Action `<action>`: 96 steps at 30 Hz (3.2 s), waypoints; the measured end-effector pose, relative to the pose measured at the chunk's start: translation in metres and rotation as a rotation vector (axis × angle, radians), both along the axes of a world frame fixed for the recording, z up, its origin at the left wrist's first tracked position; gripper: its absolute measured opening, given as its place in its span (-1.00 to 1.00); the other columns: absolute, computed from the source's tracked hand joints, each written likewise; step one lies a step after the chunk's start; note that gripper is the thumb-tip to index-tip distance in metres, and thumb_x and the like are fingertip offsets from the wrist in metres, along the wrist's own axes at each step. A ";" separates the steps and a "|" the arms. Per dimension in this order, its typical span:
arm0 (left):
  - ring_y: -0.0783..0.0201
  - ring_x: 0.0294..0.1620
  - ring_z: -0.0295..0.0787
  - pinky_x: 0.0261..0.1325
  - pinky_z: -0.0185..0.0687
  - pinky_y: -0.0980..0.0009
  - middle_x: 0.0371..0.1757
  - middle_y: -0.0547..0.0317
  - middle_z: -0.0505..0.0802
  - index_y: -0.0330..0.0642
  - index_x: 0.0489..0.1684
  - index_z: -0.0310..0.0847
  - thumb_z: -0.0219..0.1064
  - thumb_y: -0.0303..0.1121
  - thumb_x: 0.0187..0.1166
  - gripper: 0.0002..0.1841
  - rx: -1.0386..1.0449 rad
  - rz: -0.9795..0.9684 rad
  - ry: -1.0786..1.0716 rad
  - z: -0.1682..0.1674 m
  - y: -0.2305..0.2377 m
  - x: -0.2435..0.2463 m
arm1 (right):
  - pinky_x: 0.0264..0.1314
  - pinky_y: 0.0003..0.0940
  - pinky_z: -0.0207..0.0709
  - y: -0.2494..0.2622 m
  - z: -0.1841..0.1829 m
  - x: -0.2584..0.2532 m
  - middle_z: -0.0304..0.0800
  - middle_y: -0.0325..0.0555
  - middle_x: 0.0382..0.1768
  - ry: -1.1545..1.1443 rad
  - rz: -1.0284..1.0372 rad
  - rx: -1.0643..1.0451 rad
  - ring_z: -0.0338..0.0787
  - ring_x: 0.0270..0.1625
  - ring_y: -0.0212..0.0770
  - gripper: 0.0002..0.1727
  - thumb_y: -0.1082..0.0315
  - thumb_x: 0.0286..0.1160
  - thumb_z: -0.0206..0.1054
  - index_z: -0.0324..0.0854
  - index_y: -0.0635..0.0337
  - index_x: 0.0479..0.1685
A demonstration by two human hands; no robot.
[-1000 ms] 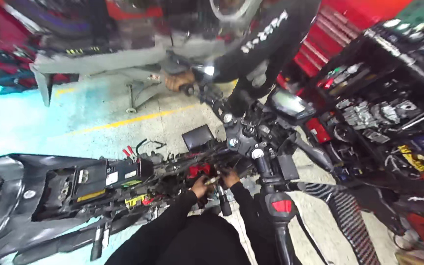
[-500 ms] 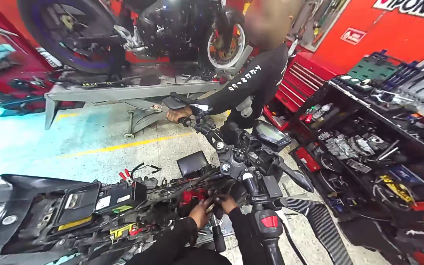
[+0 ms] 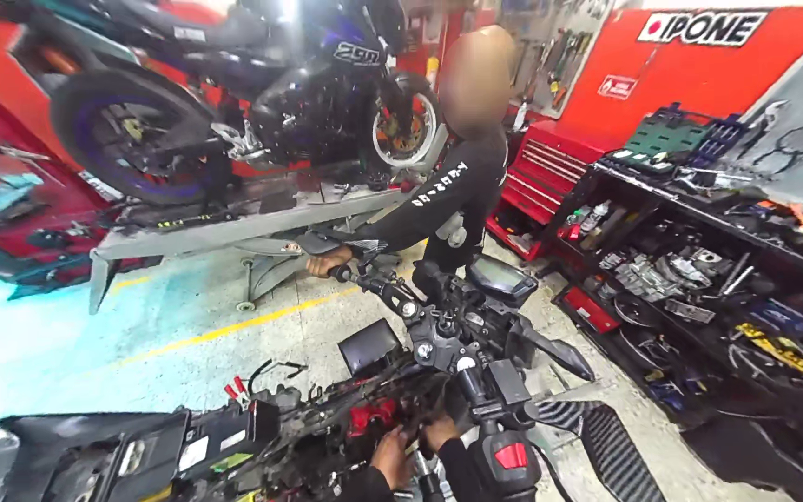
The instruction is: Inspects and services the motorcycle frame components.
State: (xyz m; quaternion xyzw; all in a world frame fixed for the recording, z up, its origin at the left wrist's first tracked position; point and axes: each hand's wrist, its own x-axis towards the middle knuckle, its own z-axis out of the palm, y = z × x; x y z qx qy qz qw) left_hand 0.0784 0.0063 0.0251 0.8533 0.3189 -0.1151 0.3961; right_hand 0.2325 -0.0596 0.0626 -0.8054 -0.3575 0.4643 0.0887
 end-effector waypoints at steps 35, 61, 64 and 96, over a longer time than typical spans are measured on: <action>0.13 0.62 0.56 0.73 0.40 0.14 0.61 0.00 0.63 -0.07 0.58 0.57 0.36 -0.45 0.52 -0.45 -0.172 0.155 -0.245 0.003 0.012 -0.014 | -0.47 -0.54 0.38 0.002 0.198 -0.069 0.42 -0.19 -0.43 0.608 -1.304 0.324 0.39 -0.54 -0.41 -0.83 0.72 0.60 -0.03 0.40 0.33 -0.12; 0.07 0.33 0.77 0.45 0.67 0.06 0.37 -0.15 0.78 -0.26 0.55 0.52 0.43 -0.46 0.53 -0.46 -0.584 0.434 -0.348 0.008 0.027 -0.020 | -0.06 -0.29 0.77 -0.050 0.001 -0.032 0.86 0.01 -0.11 0.823 -1.050 0.558 0.84 -0.17 -0.22 -0.71 0.45 0.81 -0.04 0.55 0.40 0.19; 0.12 0.20 0.82 0.29 0.77 0.12 0.34 -0.12 0.79 -0.21 0.59 0.49 0.43 -0.36 0.57 -0.45 -0.677 0.481 -0.311 0.000 0.026 -0.022 | -0.39 -0.39 0.62 -0.044 -0.012 -0.032 0.85 -0.02 -0.16 0.815 -1.081 0.509 0.72 -0.41 -0.30 -0.74 0.37 0.83 0.04 0.50 0.30 0.25; 0.09 0.47 0.68 0.56 0.58 0.08 0.50 -0.11 0.70 -0.13 0.63 0.48 0.43 -0.53 0.44 -0.36 -0.468 0.335 -0.244 0.012 0.028 -0.015 | -0.15 -0.20 0.83 -0.016 -0.038 -0.050 0.88 0.09 -0.15 0.276 -0.908 0.552 0.88 -0.24 -0.15 -0.65 0.48 0.33 0.60 0.70 0.39 0.08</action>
